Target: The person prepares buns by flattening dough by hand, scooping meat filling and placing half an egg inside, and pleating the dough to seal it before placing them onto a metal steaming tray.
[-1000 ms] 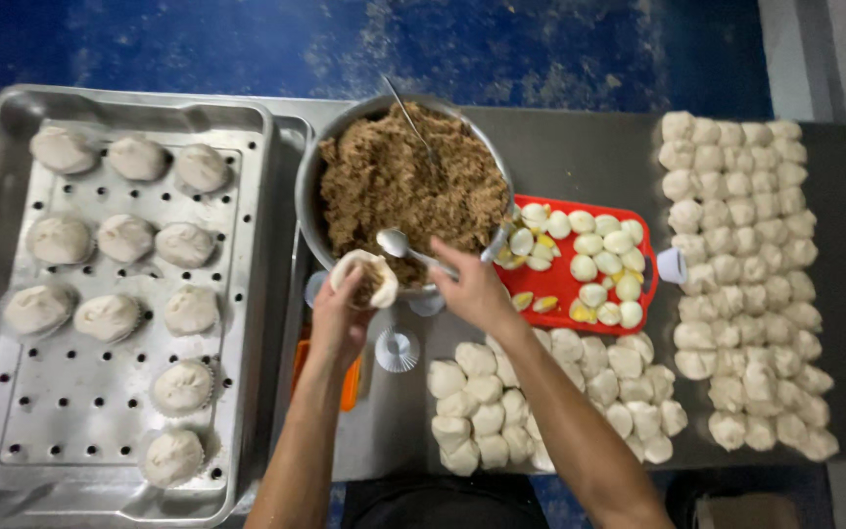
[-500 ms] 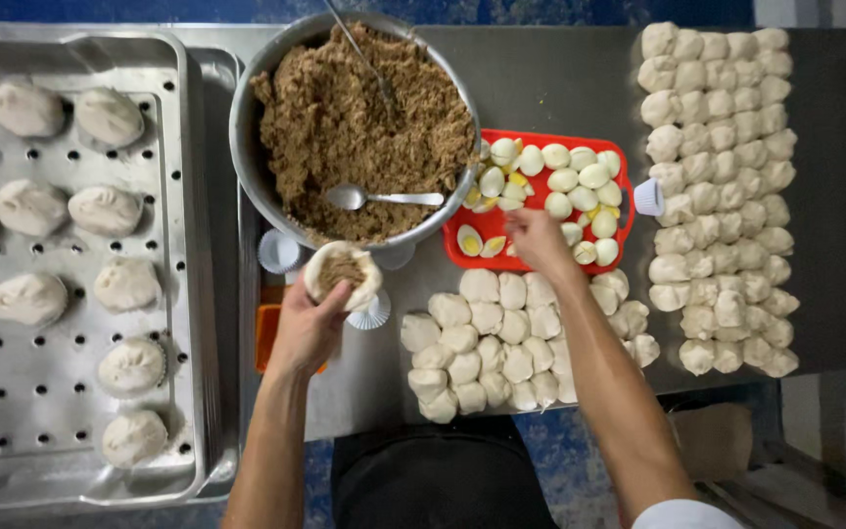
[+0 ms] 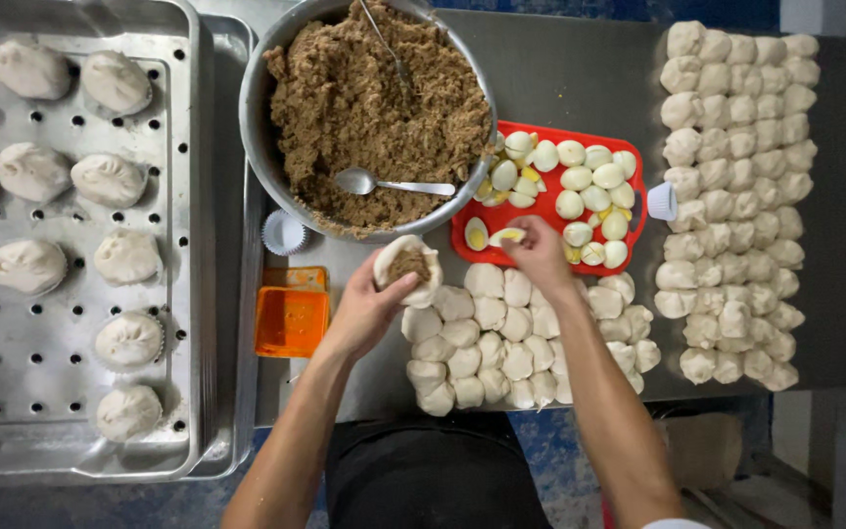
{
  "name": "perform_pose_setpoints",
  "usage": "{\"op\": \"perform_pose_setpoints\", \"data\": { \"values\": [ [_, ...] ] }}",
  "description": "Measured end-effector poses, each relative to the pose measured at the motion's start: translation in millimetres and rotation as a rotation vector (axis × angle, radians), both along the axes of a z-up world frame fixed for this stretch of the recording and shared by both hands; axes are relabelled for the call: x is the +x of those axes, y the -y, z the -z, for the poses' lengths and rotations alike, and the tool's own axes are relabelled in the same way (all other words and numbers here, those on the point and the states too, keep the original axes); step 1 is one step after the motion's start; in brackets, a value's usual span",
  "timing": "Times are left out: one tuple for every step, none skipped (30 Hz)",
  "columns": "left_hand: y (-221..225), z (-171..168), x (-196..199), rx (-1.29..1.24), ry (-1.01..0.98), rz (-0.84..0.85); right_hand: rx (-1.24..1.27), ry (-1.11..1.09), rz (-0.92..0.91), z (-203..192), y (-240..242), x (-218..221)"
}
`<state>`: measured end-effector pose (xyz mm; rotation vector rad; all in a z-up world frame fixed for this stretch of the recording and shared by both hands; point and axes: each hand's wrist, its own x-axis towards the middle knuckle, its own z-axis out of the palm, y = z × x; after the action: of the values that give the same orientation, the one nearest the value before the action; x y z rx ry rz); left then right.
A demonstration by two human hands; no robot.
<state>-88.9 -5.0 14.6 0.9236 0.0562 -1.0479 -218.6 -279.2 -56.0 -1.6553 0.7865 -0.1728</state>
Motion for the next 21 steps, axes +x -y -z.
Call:
{"op": "perform_pose_setpoints", "data": {
  "values": [
    [2, 4, -1, -0.015, 0.001, 0.007, 0.209, 0.017, 0.079, -10, 4, -3],
    [4, 8, -4, -0.028, -0.002, 0.017, 0.42, 0.029, 0.162, -23, 5, -8],
    [7, 11, -6, -0.041, -0.004, 0.026, 0.52, 0.103, 0.143, -38, 2, -12],
    [12, 15, -8, -0.082, -0.043, 0.015, 0.616, 0.182, 0.12, -55, 1, -13],
    [18, 18, -10, -0.124, -0.08, 0.004, 0.712, 0.26, 0.096, -73, -3, -14],
    [23, 20, -12, -0.162, -0.118, -0.008, 0.581, 0.173, 0.025, -90, -10, -11],
    [29, 22, -14, -0.186, -0.138, -0.007, 0.449, 0.088, -0.046, -106, -19, -6],
    [33, 23, -15, -0.209, -0.158, -0.003, 0.315, 0.005, -0.113, -122, -29, -1],
    [37, 24, -17, -0.232, -0.177, 0.001, 0.258, -0.049, -0.11, -136, -40, 4],
    [38, 25, -19, -0.249, -0.202, 0.001, 0.197, -0.103, -0.1, -147, -54, 8],
    [40, 24, -21, -0.267, -0.226, 0.001, 0.136, -0.157, -0.091, -156, -67, 12],
    [41, 23, -23, -0.286, -0.252, 0.006, 0.081, -0.198, -0.105, -164, -76, 14],
    [41, 22, -25, -0.288, -0.248, 0.008, 0.026, -0.239, -0.12, -170, -85, 17],
    [41, 19, -26, -0.289, -0.241, 0.01, -0.029, -0.277, -0.136, -175, -89, 18],
    [40, 16, -27, -0.291, -0.235, 0.011, -0.084, -0.247, -0.151, -180, -92, 19],
    [39, 12, -28, -0.271, -0.185, 0.01, -0.135, -0.218, -0.171, -182, -96, 18],
    [38, 8, -30, -0.25, -0.136, 0.009, -0.187, -0.188, -0.191, -184, -99, 17],
    [37, 4, -31, -0.228, -0.086, 0.003, -0.222, -0.097, -0.212, -185, -100, 16],
    [36, 0, -31, -0.19, -0.026, 0.004, -0.255, -0.005, -0.234, -186, -101, 14],
    [35, -4, -32, -0.15, 0.031, 0.005, -0.287, 0.085, -0.254, -187, -102, 12],
    [34, -8, -33, -0.11, 0.088, 0.006, -0.329, 0.057, -0.264, -188, -104, 10]
  ]
}}
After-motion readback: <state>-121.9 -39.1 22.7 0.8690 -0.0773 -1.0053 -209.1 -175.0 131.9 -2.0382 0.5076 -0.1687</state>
